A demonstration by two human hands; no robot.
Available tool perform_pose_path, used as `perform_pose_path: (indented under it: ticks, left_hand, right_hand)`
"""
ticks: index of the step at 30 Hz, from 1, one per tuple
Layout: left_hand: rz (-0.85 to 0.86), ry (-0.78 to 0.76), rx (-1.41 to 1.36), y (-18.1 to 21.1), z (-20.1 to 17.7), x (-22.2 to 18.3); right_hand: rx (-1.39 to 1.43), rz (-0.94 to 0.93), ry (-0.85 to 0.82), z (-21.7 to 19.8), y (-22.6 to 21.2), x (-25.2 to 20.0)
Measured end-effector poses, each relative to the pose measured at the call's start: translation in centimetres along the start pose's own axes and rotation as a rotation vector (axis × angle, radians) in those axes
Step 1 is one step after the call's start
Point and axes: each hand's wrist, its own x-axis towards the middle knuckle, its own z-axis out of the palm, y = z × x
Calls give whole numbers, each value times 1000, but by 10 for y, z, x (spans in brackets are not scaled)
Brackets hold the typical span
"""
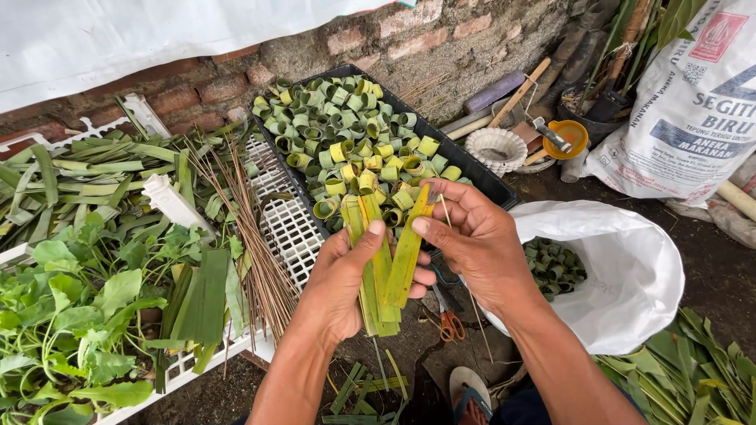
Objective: Weaving and folding long green leaves into small square containers, likely for agricultural or culinary use.
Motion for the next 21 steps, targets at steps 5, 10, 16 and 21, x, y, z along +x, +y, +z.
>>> perform_pose_path:
  ticks: [5, 10, 16, 21]
  left_hand:
    - [-28, -7, 15, 3, -8, -2]
    - [-46, -93, 24, -5, -25, 1]
    - [37, -50, 103, -9, -26, 0]
    - [-4, 117, 45, -5, -14, -6]
  right_hand:
    - [41, 15, -7, 1, -6, -2]
    - [37, 9, -55, 2, -9, -4]
    - [-13, -21, -92, 8, -14, -7]
    - [-192, -159, -32, 8, -8, -7]
